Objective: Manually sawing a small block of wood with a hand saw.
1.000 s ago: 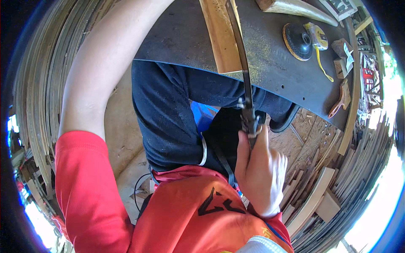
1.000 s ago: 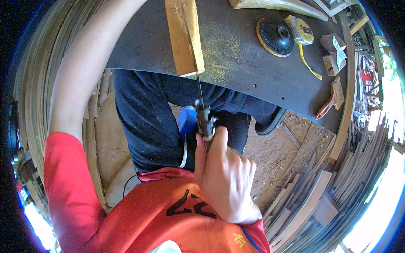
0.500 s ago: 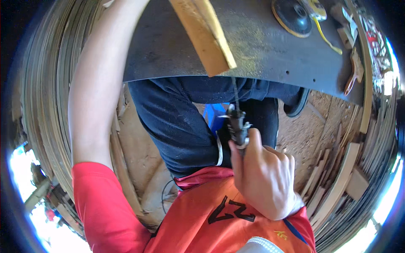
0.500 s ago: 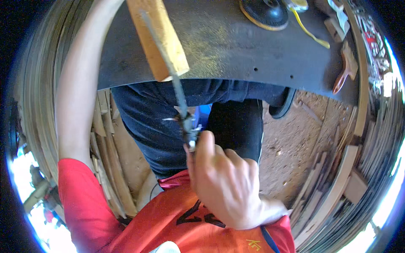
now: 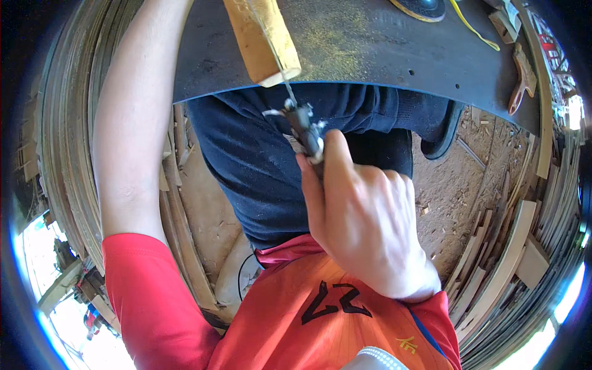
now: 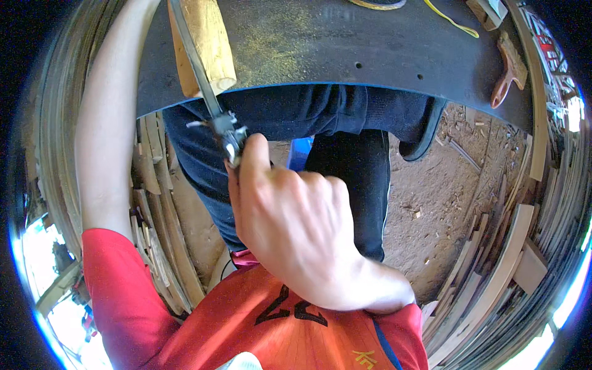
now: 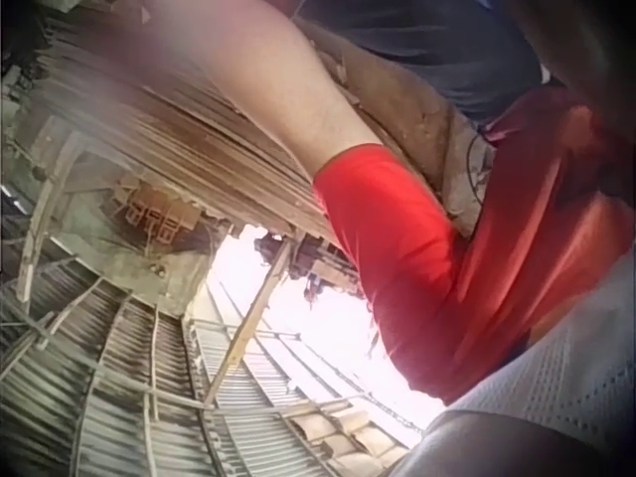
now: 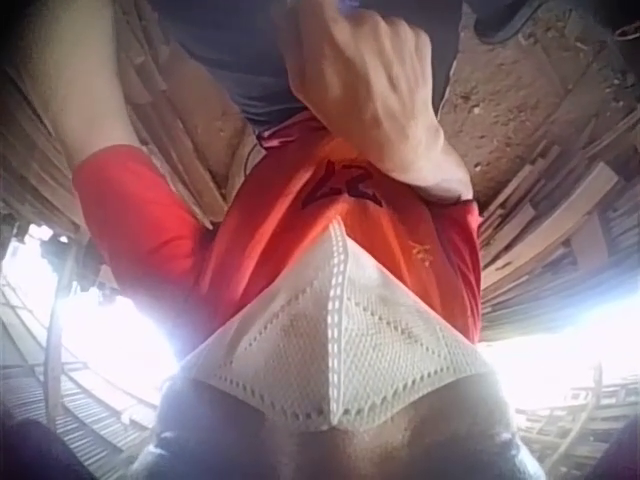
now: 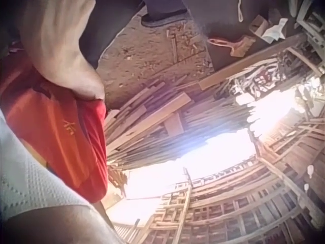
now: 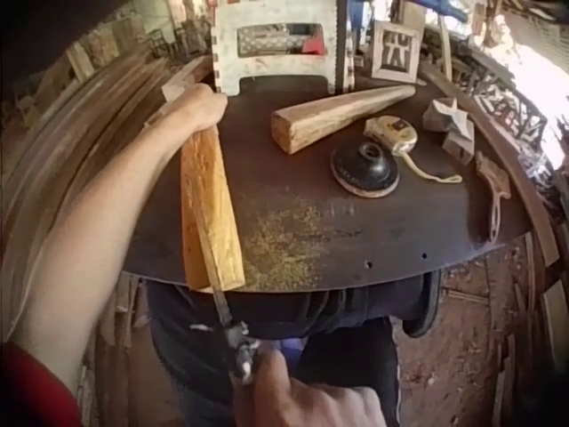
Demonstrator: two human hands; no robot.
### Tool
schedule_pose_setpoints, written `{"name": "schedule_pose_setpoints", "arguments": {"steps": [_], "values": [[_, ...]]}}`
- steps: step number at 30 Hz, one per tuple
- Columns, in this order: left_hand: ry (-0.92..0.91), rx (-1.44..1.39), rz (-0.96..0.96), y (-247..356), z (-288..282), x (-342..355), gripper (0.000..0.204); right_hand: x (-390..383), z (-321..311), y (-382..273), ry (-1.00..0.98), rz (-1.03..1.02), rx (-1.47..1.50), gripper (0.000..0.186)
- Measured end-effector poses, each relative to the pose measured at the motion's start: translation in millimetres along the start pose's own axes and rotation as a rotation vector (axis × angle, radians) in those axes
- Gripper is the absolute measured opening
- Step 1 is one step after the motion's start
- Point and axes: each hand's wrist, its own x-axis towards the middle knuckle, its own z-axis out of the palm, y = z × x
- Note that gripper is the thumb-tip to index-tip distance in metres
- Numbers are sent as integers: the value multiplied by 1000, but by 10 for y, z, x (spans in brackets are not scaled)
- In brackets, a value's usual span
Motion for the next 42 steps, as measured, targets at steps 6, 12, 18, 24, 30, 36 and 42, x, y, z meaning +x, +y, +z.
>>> {"name": "schedule_pose_setpoints", "arguments": {"steps": [6, 12, 18, 24, 30, 36, 42], "values": [[-27, 13, 46, -66, 62, 51, 53, -150, 130, 63, 68, 32, 15, 23], [-30, -76, 13, -4, 78, 108, 51, -29, 136, 18, 14, -41, -49, 29], [-203, 442, 374, -16, 129, 208, 41, 18, 187, 47, 115, -7, -28, 25], [-335, 105, 133, 230, -357, -409, 39, -79, -45, 55, 85, 64, -51, 22], [-42, -128, 73, 56, -250, -319, 38, -9, 7, 174, 137, 23, -72, 27], [27, -86, 13, 93, -233, -269, 41, -443, -62, 48, 80, 83, -154, 29], [40, 21, -102, -65, -63, 116, 64, -15, -1, 43, 201, 10, -136, 33]]}}
